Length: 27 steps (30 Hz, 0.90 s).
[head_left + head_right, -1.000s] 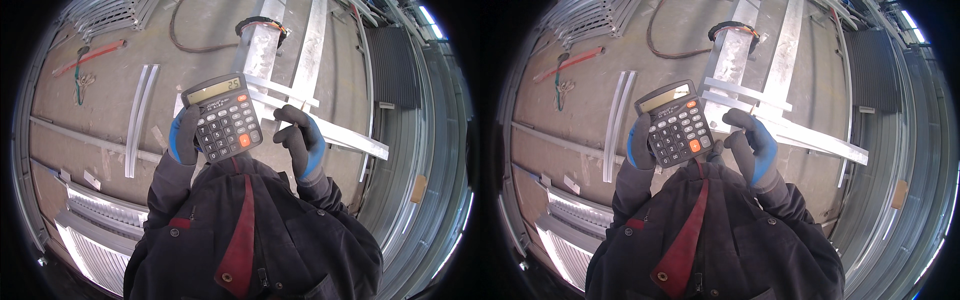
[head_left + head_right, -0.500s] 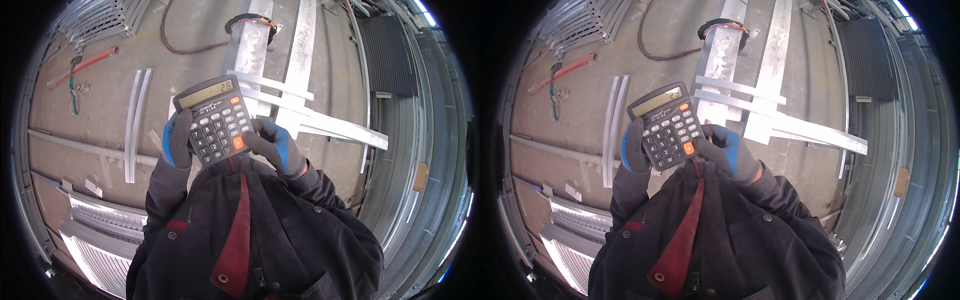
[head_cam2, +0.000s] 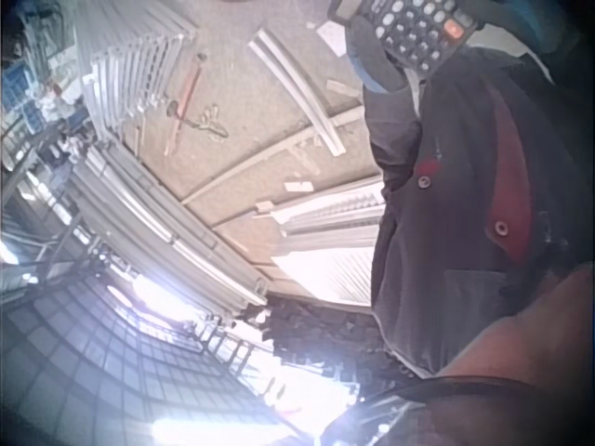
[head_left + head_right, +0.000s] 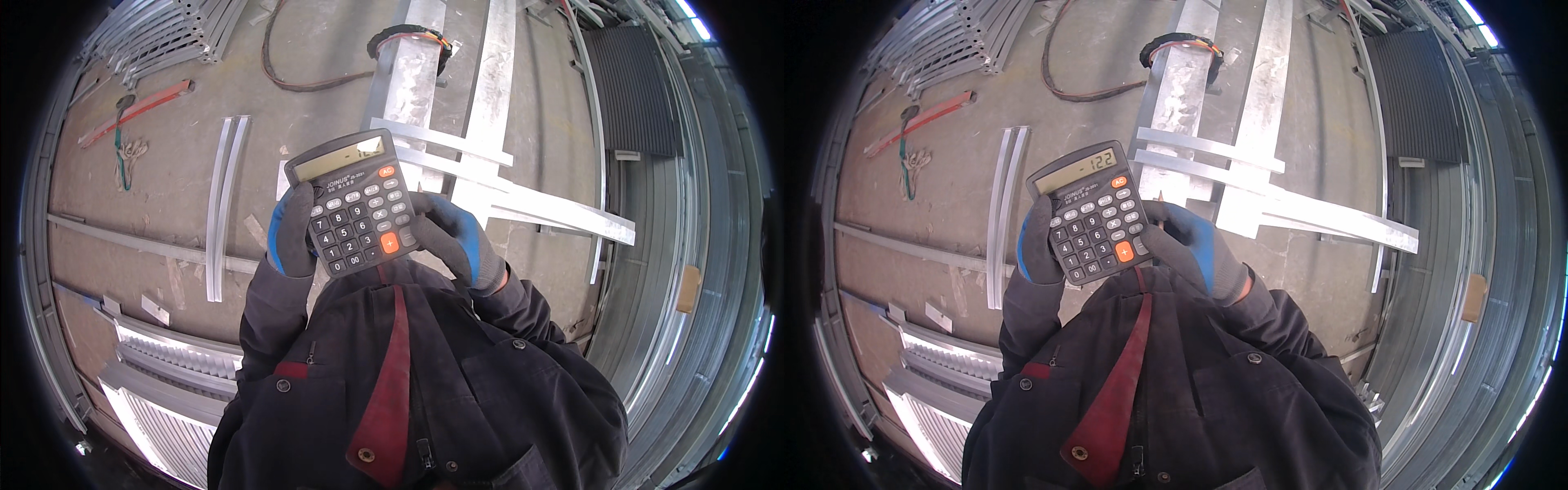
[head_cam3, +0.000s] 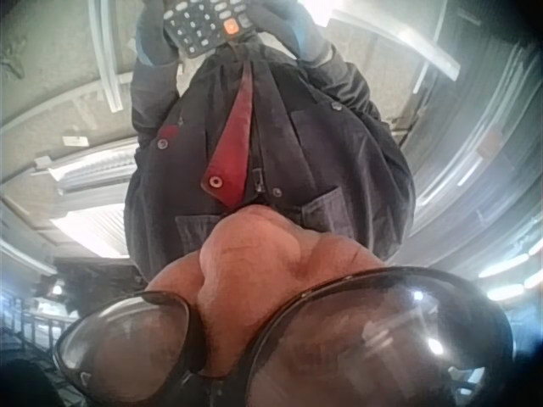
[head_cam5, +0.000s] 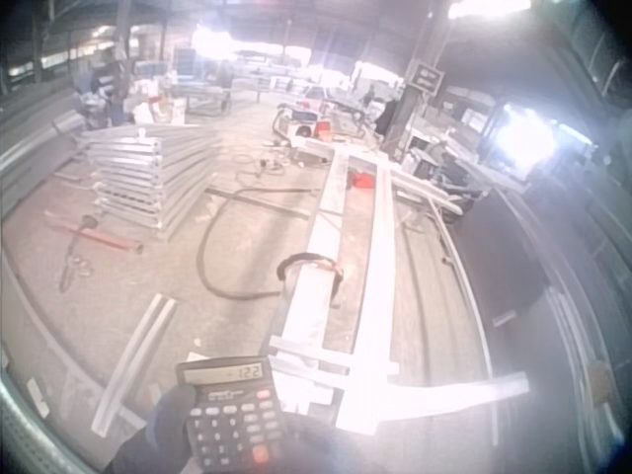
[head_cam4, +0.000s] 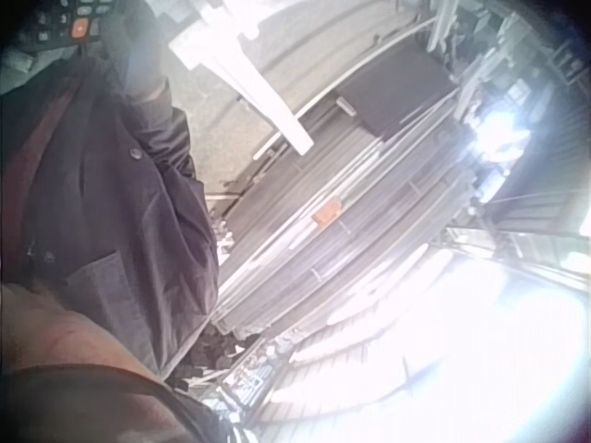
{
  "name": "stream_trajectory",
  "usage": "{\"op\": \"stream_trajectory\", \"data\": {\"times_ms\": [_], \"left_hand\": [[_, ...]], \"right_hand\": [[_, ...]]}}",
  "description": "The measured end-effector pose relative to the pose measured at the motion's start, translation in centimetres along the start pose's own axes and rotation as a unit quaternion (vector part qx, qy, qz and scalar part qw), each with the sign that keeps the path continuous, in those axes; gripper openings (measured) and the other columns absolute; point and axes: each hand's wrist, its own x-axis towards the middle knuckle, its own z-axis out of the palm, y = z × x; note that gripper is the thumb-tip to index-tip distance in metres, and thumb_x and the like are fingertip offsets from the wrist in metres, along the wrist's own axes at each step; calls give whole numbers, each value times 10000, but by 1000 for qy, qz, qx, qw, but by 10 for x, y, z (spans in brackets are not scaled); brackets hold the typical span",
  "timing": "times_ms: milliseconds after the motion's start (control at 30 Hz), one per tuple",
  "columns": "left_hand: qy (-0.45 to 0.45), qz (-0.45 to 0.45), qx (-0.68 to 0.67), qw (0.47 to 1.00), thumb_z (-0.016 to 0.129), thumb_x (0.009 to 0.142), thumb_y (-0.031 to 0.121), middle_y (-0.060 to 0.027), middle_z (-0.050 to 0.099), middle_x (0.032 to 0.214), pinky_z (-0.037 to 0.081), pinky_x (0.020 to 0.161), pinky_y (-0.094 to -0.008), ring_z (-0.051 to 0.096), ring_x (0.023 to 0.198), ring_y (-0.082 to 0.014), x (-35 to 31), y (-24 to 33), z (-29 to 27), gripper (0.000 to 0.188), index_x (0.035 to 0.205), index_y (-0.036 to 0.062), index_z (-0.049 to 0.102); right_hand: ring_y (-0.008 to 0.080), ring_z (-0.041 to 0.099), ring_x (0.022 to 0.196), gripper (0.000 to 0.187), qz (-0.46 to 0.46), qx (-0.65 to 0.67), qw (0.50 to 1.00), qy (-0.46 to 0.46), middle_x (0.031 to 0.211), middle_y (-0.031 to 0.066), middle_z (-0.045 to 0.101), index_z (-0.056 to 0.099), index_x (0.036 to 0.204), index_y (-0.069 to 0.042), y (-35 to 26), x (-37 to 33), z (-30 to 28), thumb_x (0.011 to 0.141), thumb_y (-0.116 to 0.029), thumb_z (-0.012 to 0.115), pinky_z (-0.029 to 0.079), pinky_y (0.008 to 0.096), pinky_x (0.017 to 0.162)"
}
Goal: The person measures a curved aluminum profile with a tape measure and marks it with a pencil. They use a calculator to compute dimensions, then reposition the tape measure to mark additional points on the profile.
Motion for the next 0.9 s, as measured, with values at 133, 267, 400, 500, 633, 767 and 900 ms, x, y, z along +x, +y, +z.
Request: {"op": "stream_trajectory", "data": {"times_ms": [133, 267, 400, 500, 633, 767, 900], "left_hand": [[9, -9, -6, 1000, 444, 1128, 420, -196, 697, 1316, 648, 911, -366, 752, 1091, -246, 1, -2, -4, 594, 1481, -53, 510], [12, -9, -10, 1000, 454, 1123, 427, -194, 698, 1314, 650, 905, -364, 753, 1087, -245, 1, 0, -3, 600, 1479, -52, 512], [25, -9, -12, 1000, 494, 1125, 380, -128, 728, 1247, 628, 855, -307, 750, 1028, -186, 0, 3, 3, 517, 1449, -17, 561], [23, -12, -23, 999, 505, 1128, 355, -96, 742, 1218, 617, 835, -280, 748, 1001, -157, -1, 4, 5, 476, 1435, 0, 584], [12, -9, 3, 1000, 468, 1119, 413, -195, 705, 1300, 653, 896, -361, 759, 1071, -239, 1, 4, -1, 587, 1474, -50, 519], [-2, -2, -8, 1000, 473, 1118, 412, -198, 705, 1301, 654, 897, -367, 758, 1077, -241, 1, 2, -3, 587, 1475, -52, 518], [9, -12, -14, 1000, 485, 1127, 369, -134, 731, 1246, 633, 867, -318, 753, 1035, -188, -2, 4, 2, 512, 1449, -21, 560]], "right_hand": [[164, 657, 1172, 385, 0, 6, 1000, -6, 1289, 128, 682, 554, 1420, 86, 3, 1, 0, 1116, -147, 511, 537, 329, 1036], [163, 650, 1179, 383, -5, 22, 1000, -13, 1304, 131, 680, 557, 1422, 86, 3, 2, 1, 1111, -133, 516, 530, 328, 1047], [159, 648, 1176, 374, 4, 19, 1000, 1, 1297, 129, 682, 566, 1414, 83, 2, 3, 3, 1107, -126, 523, 530, 323, 1044], [151, 648, 1160, 363, -2, 8, 1000, 5, 1276, 119, 685, 579, 1401, 79, 3, 4, 4, 1107, -128, 529, 531, 320, 1034], [143, 647, 1139, 351, 0, 6, 1000, 6, 1248, 107, 689, 596, 1384, 76, 4, 5, 5, 1106, -130, 535, 531, 319, 1025], [143, 648, 1137, 351, 0, 2, 1000, 5, 1246, 108, 691, 599, 1380, 77, 6, 5, 4, 1107, -135, 538, 531, 319, 1026], [145, 646, 1142, 354, -10, -13, 1000, -3, 1251, 109, 692, 600, 1380, 79, 8, 5, 3, 1109, -141, 539, 529, 318, 1025]]}}
